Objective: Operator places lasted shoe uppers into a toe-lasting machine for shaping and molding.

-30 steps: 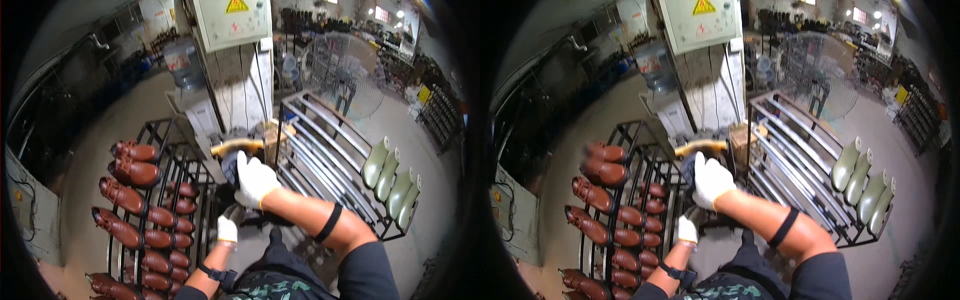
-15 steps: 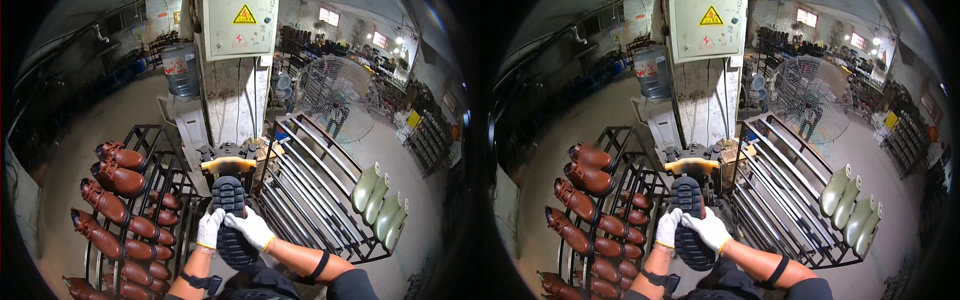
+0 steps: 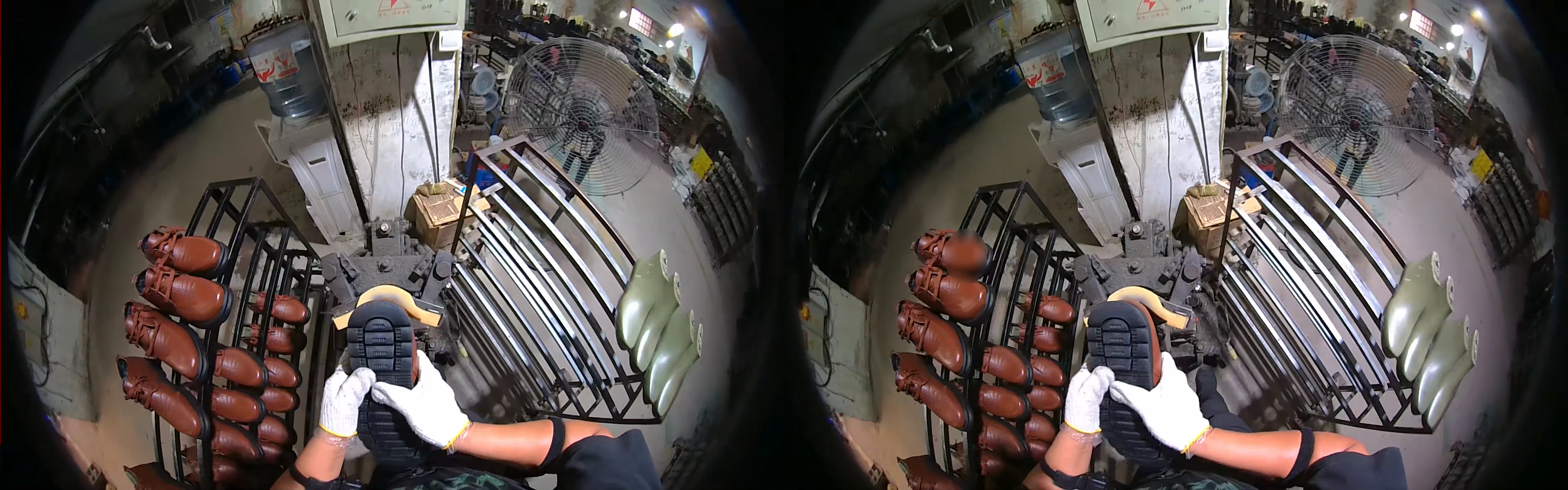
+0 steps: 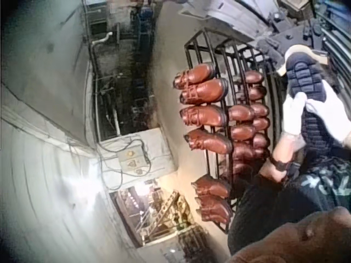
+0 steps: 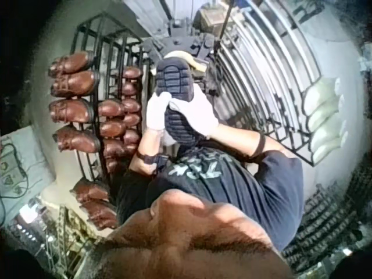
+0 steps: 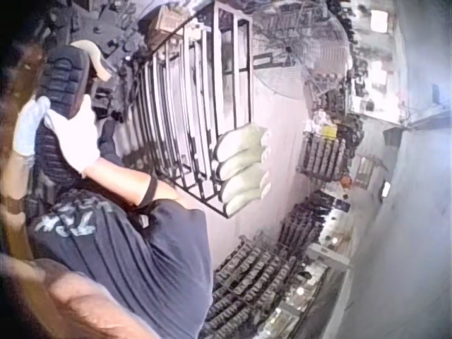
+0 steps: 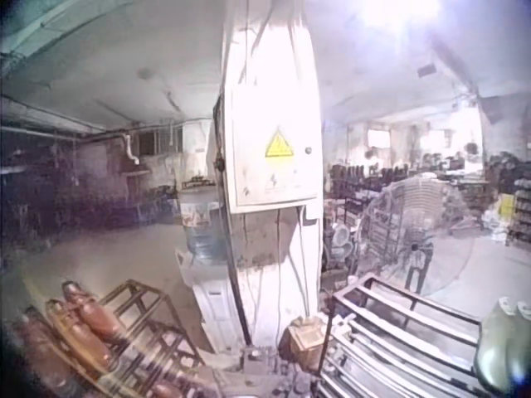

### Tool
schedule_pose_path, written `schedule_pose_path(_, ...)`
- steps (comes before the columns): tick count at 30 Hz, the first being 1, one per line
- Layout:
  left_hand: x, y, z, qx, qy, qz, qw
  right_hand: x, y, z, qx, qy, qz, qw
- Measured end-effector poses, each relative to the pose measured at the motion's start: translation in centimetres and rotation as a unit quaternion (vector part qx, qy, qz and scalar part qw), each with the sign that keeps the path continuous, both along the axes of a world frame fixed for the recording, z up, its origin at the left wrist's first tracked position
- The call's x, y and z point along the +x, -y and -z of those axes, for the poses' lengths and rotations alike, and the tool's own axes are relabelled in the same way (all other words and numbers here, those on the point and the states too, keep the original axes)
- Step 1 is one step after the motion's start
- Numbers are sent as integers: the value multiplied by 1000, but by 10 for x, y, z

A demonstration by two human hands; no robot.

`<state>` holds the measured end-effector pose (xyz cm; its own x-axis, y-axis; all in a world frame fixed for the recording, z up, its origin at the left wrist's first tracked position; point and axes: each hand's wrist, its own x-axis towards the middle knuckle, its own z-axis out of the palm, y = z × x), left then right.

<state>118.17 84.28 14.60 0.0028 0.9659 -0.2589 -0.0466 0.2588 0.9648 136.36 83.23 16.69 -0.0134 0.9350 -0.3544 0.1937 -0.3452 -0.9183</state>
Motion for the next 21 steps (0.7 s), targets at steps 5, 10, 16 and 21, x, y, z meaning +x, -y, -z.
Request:
schedule_pose_path(5,1,38,10,40,73,-16,996,-1,47,-12,-50,26,-29,998)
schedule_pose_path(10,-22,66,64,365,-210,137,897,-1,96,32,143,207,-116,961)
schedule_pose_path(16,-13,88,97,96,71,77,990,-16,111,49,188,152,-39,969)
schedule_pose_path(21,-9,80,87,123,-360,23,925,-28,111,75,317,282,9,906)
